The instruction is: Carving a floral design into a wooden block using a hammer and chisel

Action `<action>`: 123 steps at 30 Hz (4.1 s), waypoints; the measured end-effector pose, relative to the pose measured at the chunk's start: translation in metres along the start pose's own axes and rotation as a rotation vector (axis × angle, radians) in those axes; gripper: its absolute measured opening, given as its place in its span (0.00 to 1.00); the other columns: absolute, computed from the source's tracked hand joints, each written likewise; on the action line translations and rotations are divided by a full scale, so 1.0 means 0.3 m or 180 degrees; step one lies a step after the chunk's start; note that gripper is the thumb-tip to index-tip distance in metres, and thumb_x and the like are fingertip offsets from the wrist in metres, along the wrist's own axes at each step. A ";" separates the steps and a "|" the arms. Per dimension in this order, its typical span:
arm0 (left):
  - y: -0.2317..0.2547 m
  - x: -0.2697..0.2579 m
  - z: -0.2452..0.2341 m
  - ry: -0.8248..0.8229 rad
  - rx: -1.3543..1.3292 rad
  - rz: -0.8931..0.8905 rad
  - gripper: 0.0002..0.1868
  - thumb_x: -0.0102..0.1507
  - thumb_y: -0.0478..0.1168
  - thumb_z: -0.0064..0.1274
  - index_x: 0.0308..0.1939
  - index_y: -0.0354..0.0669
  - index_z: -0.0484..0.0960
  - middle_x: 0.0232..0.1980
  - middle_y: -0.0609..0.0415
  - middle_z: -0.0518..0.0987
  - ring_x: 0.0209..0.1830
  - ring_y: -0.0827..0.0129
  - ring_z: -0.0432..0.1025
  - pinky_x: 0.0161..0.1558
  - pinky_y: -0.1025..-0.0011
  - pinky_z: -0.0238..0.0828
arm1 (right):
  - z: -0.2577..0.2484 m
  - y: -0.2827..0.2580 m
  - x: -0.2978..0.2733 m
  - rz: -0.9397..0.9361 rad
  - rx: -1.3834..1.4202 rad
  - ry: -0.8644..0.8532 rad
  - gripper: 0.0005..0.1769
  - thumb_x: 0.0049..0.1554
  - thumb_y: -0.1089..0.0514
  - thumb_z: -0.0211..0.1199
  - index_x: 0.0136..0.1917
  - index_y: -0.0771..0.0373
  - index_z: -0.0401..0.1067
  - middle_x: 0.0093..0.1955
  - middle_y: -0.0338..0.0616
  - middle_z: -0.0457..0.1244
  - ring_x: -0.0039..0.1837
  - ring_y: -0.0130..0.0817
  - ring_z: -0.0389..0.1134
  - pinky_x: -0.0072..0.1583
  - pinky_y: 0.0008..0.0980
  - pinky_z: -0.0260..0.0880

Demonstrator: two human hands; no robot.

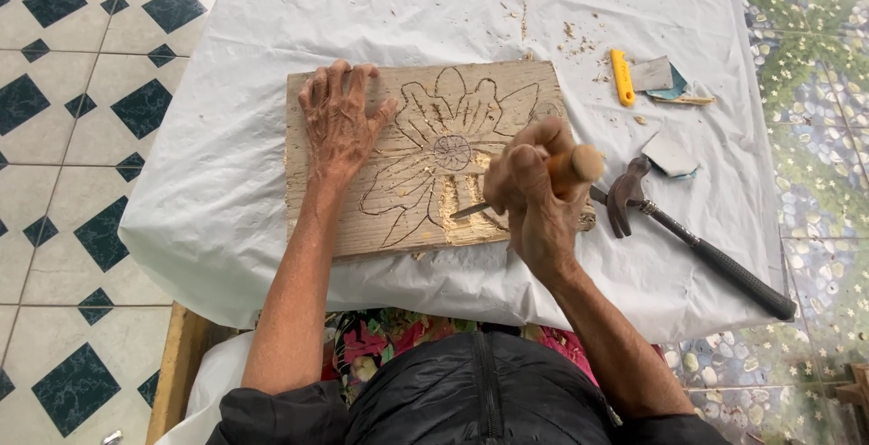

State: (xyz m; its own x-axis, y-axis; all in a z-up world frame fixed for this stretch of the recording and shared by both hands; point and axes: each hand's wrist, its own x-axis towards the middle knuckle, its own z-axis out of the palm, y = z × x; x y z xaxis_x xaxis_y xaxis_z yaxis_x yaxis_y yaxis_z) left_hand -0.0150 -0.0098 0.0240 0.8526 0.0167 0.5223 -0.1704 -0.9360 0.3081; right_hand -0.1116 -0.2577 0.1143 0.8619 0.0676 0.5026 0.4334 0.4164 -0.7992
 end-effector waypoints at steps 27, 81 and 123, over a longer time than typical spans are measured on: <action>0.006 0.001 -0.004 -0.0088 -0.0023 -0.0041 0.23 0.65 0.59 0.58 0.57 0.59 0.68 0.56 0.57 0.63 0.65 0.58 0.58 0.69 0.50 0.45 | 0.077 -0.006 0.066 -0.0224 -0.0807 -0.0249 0.30 0.67 0.53 0.62 0.75 0.59 0.53 0.40 0.39 0.60 0.35 0.25 0.62 0.39 0.28 0.76; -0.013 0.003 0.018 -0.0002 0.0096 0.0016 0.23 0.65 0.61 0.57 0.57 0.60 0.70 0.55 0.57 0.65 0.64 0.60 0.61 0.68 0.53 0.47 | -0.052 -0.232 0.007 -0.0403 -0.1879 -0.0955 0.27 0.55 0.69 0.70 0.63 0.70 0.59 0.44 0.55 0.70 0.47 0.42 0.77 0.58 0.44 0.75; 0.473 -0.091 -0.346 -0.0498 -0.3636 0.0028 0.24 0.69 0.45 0.52 0.67 0.42 0.71 0.51 0.49 0.71 0.54 0.56 0.75 0.60 0.53 0.78 | -0.268 -0.174 0.004 -0.0228 -0.3310 -0.0413 0.27 0.59 0.55 0.69 0.71 0.56 0.72 0.51 0.48 0.61 0.44 0.40 0.67 0.47 0.41 0.72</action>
State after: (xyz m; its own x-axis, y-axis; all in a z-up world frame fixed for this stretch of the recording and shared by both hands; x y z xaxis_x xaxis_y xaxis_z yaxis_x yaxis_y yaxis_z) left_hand -0.1137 -0.1065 0.1359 0.8875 -0.1069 0.4483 -0.4565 -0.0701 0.8869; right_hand -0.1119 -0.3521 0.1300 0.8171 0.1959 0.5421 0.5479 -0.5564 -0.6247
